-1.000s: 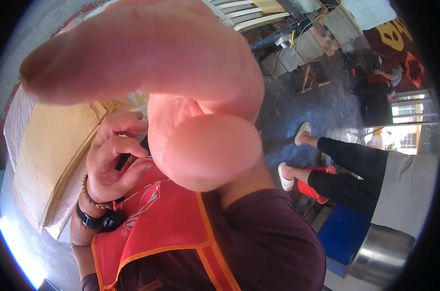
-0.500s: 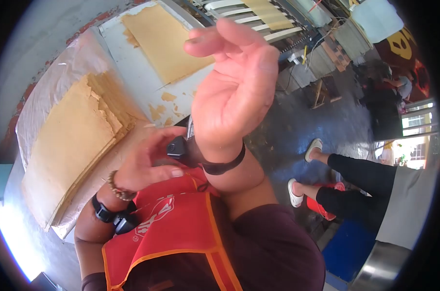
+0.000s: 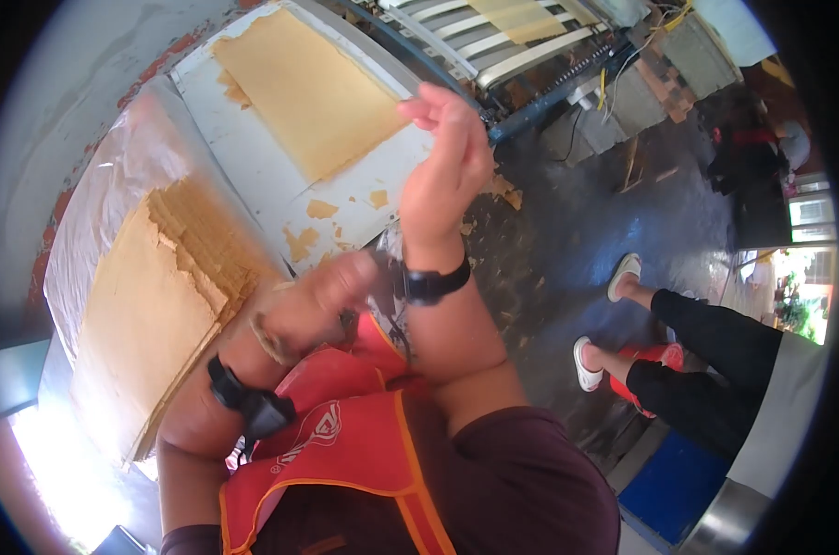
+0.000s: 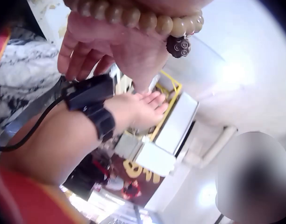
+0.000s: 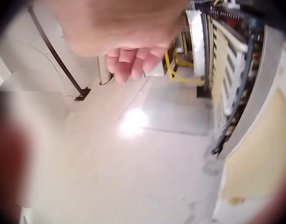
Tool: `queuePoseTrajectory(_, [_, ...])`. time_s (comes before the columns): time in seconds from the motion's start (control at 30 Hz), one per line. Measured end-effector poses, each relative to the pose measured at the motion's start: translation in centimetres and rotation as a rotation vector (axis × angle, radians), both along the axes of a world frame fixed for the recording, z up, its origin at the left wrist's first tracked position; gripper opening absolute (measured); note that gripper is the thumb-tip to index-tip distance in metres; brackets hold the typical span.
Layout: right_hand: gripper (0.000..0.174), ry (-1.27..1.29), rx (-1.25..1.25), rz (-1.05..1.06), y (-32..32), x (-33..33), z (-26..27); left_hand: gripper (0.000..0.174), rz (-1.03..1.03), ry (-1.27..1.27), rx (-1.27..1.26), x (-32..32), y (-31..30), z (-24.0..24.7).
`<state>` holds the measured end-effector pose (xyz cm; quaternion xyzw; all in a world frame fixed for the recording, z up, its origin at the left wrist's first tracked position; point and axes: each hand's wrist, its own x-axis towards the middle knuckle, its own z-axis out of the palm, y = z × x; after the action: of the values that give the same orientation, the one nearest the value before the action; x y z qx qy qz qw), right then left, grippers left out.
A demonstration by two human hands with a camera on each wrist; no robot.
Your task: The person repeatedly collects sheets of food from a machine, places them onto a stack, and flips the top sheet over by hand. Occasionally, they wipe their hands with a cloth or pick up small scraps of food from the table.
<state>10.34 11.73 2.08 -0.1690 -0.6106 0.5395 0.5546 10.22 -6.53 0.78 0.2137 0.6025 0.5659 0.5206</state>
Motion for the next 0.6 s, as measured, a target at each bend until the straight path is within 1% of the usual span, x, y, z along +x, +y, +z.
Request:
queuePoseTrajectory(0.03, [0.040, -0.009, -0.016, -0.009, 1.2, -1.0, -1.6, 0.056, 0.077, -0.136, -0.013, -2.1, 0.6, -1.4])
queuePoseTrajectory(0.1, [0.044, 0.009, -0.588, 0.068, 3.5, -3.1, -5.5, 0.057, 0.408, -0.192, -0.125, -7.7, 2.1, -5.3])
queuePoseTrajectory(0.13, [0.047, -0.030, -0.663, 0.097, 4.2, -3.9, -7.8, 0.058, 0.521, -0.180, -0.216, -10.8, 2.6, -8.2])
queuePoseTrajectory(0.17, [0.043, -0.057, -0.738, 0.120, 4.4, -4.6, -9.8, 0.059, 0.634, -0.163, -0.310, -13.6, 2.9, -11.0])
queuePoseTrajectory(0.2, [0.039, -0.082, -0.812, 0.147, 4.5, -5.3, -11.7, 0.060, 0.705, -0.130, -0.386, -15.7, 3.3, -12.9])
queuePoseTrajectory(0.23, [0.039, -0.082, -0.830, 0.136, 4.3, -5.7, -14.0, 0.061, 0.775, -0.096, -0.464, -17.3, 3.5, -14.7])
queuePoseTrajectory(0.27, [0.042, -0.166, -0.846, 0.150, 4.0, -6.0, -16.4, 0.061, 0.765, -0.093, -0.480, -19.0, 3.6, -16.8])
queuePoseTrajectory(0.3, [0.046, -0.251, -0.861, 0.166, 3.8, -6.5, -18.2, 0.063, 0.819, -0.096, -0.551, -20.4, 3.7, -19.0])
queuePoseTrajectory(0.33, [0.046, -0.255, -0.876, 0.156, 3.6, -7.0, -19.5, 0.064, 0.873, -0.101, -0.624, -21.0, 4.2, -19.7])
queuePoseTrajectory(0.37, [0.049, -0.310, -1.104, 0.189, 3.5, -7.5, -20.8, 0.064, 0.862, -0.105, -0.641, -21.4, 4.7, -20.5])
queuePoseTrajectory(0.4, [0.054, -0.360, -1.330, 0.220, 3.7, -7.9, -21.9, 0.062, 0.883, -0.220, -0.633, -21.8, 5.4, -21.2])
queuePoseTrajectory(0.43, [0.064, -0.432, -1.296, 0.255, 3.9, -8.1, -22.1, 0.060, 0.901, -0.335, -0.624, -22.1, 6.0, -21.7])
queuePoseTrajectory(0.47, [0.064, -0.433, -1.303, 0.241, 4.2, -8.4, -22.3, 0.060, 0.889, -0.338, -0.633, -22.3, 6.7, -22.5])
queuePoseTrajectory(0.53, [0.070, -0.531, -1.451, 0.259, 4.5, -9.1, -22.5, 0.055, 0.852, -0.498, -0.425, -22.5, 7.9, -23.2])
queuePoseTrajectory(0.57, [0.070, -0.533, -1.452, 0.251, 4.5, -9.3, -22.9, 0.055, 0.848, -0.502, -0.428, -22.6, 8.4, -23.1])
queuePoseTrajectory(0.6, [0.073, -0.565, -1.478, 0.289, 4.3, -9.6, -23.2, 0.049, 0.860, -0.540, -0.412, -22.7, 9.0, -22.9])
